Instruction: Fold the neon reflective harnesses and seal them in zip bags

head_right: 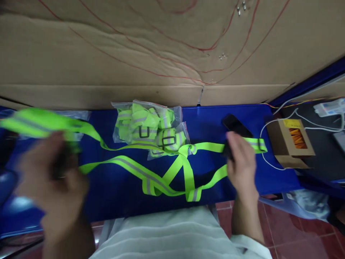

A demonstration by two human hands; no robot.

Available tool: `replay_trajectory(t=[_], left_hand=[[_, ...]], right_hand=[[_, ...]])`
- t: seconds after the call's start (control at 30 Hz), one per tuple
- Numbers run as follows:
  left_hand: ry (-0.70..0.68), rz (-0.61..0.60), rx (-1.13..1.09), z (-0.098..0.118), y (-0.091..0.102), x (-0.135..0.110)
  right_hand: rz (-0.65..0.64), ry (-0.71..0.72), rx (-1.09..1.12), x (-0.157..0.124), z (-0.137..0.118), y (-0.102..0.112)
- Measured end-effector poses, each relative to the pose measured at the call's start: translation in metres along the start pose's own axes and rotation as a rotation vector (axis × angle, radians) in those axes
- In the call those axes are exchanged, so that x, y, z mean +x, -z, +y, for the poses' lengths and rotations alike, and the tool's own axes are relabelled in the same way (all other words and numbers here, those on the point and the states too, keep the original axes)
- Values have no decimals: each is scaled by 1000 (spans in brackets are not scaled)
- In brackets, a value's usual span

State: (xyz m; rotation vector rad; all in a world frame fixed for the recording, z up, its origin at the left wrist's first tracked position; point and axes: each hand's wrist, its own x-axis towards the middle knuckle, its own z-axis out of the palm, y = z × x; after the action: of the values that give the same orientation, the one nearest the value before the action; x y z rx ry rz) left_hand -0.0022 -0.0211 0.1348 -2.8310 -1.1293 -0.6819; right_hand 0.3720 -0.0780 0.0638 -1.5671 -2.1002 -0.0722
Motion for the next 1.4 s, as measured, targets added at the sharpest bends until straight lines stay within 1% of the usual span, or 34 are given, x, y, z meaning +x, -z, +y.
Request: replay_trajectory(t=[0.07,0.17,0.23,0.33,0.5,0.63,0.77,0.87,0.93,1.0,1.07,1.13,1.2,1.3,1.4], left_hand=[[-3,0,0,7,-13,0],[-29,-14,7,18,-38,-6],[-77,-18,46,20,-54,-11],[-162,-10,144,16,-67,-17],[-203,-1,235,12,-68,-13],[-241,-7,244,19,-67,-4],[-208,22,276,27,-67,6],[-165,39,283,30,-61,10],[-145,20,234,29,-53,12],[-119,-22,129,24,-39,17],[-82,-62,9,16,-21,27],[-48,-63,-88,7,-2,41],[25,-32,-144,0,15,58],[114,32,-274,-4,33,79],[216,142,-505,-2,39,88]], right_hand=[[-67,107,34,5,-26,-14],[-163,285,89,17,-59,-29],[-186,353,113,24,-72,-33],[-200,365,122,29,-77,-34],[-249,313,116,26,-76,-33],[-262,297,141,28,-82,-36],[-240,272,113,33,-90,-40],[-211,252,137,39,-91,-39],[-150,291,177,46,-87,-34],[-69,328,198,57,-81,-24],[13,343,195,70,-76,-10],[39,342,181,85,-73,6],[34,328,201,101,-74,19],[40,278,389,124,-78,30],[101,181,667,144,-79,28]])
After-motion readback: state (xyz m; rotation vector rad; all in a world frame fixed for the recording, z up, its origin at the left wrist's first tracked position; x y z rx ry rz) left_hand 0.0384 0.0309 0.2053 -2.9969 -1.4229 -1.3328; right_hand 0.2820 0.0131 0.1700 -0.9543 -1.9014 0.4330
